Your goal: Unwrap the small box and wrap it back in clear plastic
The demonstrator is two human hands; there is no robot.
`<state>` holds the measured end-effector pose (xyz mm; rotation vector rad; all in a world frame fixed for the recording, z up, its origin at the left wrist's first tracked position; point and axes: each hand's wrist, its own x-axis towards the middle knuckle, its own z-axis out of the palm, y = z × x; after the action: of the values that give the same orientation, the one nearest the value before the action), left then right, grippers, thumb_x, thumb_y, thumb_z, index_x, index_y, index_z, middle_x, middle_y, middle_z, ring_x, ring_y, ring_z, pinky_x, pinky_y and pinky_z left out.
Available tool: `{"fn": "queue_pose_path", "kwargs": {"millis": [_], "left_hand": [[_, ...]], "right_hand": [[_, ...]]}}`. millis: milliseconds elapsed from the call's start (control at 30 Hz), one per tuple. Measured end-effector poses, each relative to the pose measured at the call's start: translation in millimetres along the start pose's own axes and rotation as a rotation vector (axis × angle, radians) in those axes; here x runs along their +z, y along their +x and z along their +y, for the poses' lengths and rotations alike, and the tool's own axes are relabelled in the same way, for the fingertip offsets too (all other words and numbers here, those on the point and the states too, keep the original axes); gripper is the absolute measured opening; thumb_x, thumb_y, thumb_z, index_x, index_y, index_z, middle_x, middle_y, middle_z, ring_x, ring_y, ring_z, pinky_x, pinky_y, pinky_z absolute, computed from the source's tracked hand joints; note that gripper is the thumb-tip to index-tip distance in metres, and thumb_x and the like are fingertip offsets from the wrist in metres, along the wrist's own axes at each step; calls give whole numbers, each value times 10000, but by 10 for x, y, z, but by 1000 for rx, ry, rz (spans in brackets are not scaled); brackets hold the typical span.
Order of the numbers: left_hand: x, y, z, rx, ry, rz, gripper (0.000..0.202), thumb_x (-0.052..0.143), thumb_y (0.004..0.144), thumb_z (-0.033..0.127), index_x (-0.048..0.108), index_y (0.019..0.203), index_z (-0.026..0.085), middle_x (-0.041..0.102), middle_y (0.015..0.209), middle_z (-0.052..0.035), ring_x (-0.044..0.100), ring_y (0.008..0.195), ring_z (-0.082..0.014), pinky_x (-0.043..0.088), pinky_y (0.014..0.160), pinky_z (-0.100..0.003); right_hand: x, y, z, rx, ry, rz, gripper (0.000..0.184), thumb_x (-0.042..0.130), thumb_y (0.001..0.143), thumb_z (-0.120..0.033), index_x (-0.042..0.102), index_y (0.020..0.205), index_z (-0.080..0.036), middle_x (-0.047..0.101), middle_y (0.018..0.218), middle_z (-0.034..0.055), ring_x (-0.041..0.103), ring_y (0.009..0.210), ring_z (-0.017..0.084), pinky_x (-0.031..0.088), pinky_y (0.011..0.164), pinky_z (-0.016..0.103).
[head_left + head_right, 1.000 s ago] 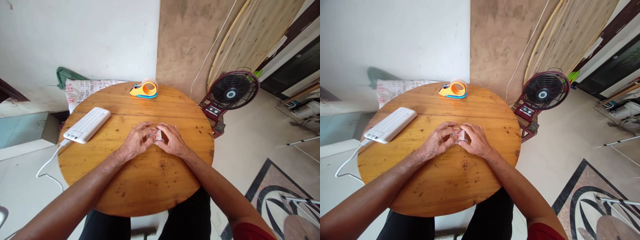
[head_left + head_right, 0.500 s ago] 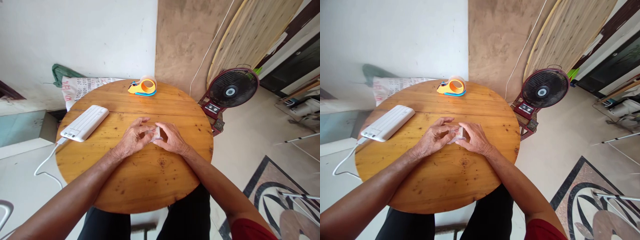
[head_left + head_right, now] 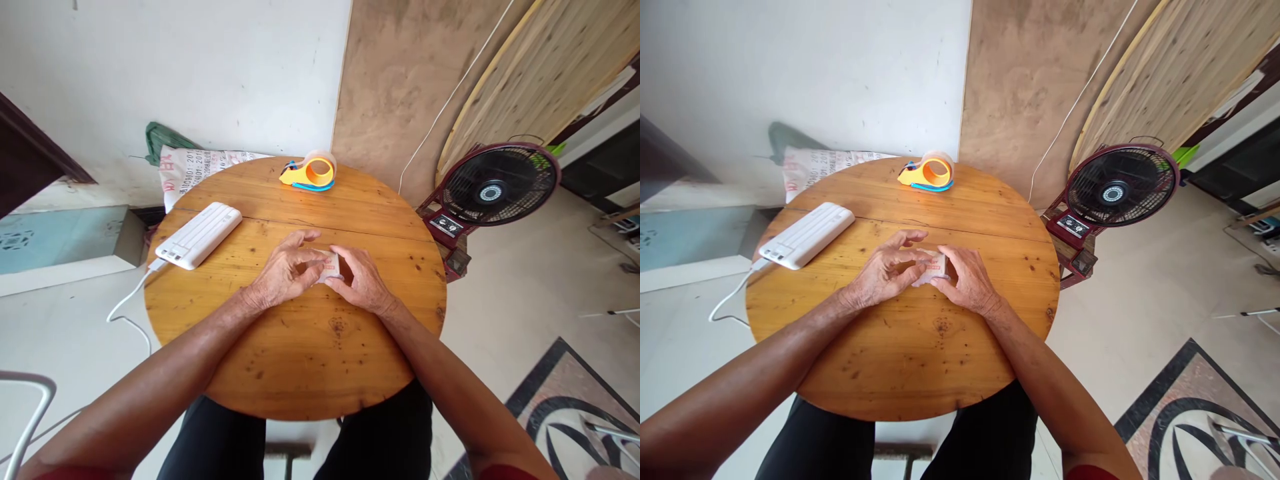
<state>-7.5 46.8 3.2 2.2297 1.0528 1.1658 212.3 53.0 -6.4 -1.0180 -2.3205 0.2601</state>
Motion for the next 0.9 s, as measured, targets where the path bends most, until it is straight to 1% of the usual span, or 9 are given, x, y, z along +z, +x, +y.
{"fn": "queue_pose_path", "kwargs": {"millis": [133, 233, 333, 400, 467, 533, 600, 700, 900], "left_hand": [[-16, 18, 7, -58, -14, 72, 255, 618, 860, 341, 760, 991, 175, 604, 1270, -139, 576, 1217, -274, 502, 1012, -433], [-27, 33, -2, -115, -28, 100, 243, 630, 826, 316, 748, 948, 141, 606, 1256, -153, 599, 1184, -270, 507, 1007, -419], [-34, 48, -9, -201, -40, 114, 258, 625, 796, 294, 734, 967, 133, 614, 1248, -150, 623, 1140, -267, 514, 992, -415], [-40, 57, -7, -279, -45, 120, 270, 613, 792, 317, 726, 969, 145, 635, 1197, -128, 646, 1066, -252, 537, 935, -399], [-52, 68, -3, -349, -61, 116, 297, 596, 791, 346, 717, 972, 144, 657, 1109, -111, 661, 948, -225, 558, 832, -365], [-68, 78, -1, -412, -77, 102, 331, 577, 791, 368, 710, 986, 136, 666, 1024, -95, 652, 839, -197, 551, 744, -334], [-84, 87, -4, -468, -79, 88, 349, 565, 791, 383, 709, 988, 133, 673, 968, -83, 636, 780, -181, 538, 707, -318], [-99, 96, -13, -517, -61, 75, 334, 566, 787, 389, 712, 965, 146, 694, 932, -71, 625, 755, -176, 531, 705, -317], [-87, 88, -7, -540, -77, 64, 349, 586, 791, 425, 714, 949, 141, 708, 946, -83, 643, 781, -195, 533, 709, -326]], "right_hand": [[-3, 3, -7, 0, 4, 15, 611, 658, 842, -463, 458, 1366, -221, 632, 1307, 134, 601, 1164, 299, 449, 984, 495], [-6, 3, -12, -9, 4, 32, 620, 668, 834, -455, 457, 1364, -211, 636, 1295, 139, 606, 1156, 300, 456, 973, 496], [-14, 1, -17, -7, 8, 31, 624, 663, 833, -455, 452, 1370, -217, 627, 1309, 143, 605, 1164, 305, 455, 980, 507], [-23, -1, -20, 0, 20, 30, 611, 654, 837, -451, 455, 1368, -224, 620, 1321, 141, 599, 1177, 306, 451, 991, 511], [-37, -3, -20, 6, 41, 35, 575, 639, 849, -435, 469, 1354, -220, 623, 1313, 138, 599, 1177, 301, 454, 993, 506], [-53, -6, -17, 19, 66, 47, 528, 617, 866, -417, 486, 1336, -215, 630, 1299, 135, 601, 1174, 292, 458, 995, 495], [-69, -8, -14, 38, 91, 61, 485, 594, 883, -408, 501, 1317, -215, 635, 1291, 133, 602, 1178, 285, 459, 1003, 487], [-83, -12, -11, 64, 121, 90, 420, 566, 900, -398, 525, 1279, -222, 649, 1271, 127, 607, 1178, 280, 461, 1012, 482], [-85, -14, -23, 83, 162, 128, 360, 561, 907, -371, 545, 1238, -228, 664, 1236, 116, 622, 1151, 269, 473, 1004, 473]]}}
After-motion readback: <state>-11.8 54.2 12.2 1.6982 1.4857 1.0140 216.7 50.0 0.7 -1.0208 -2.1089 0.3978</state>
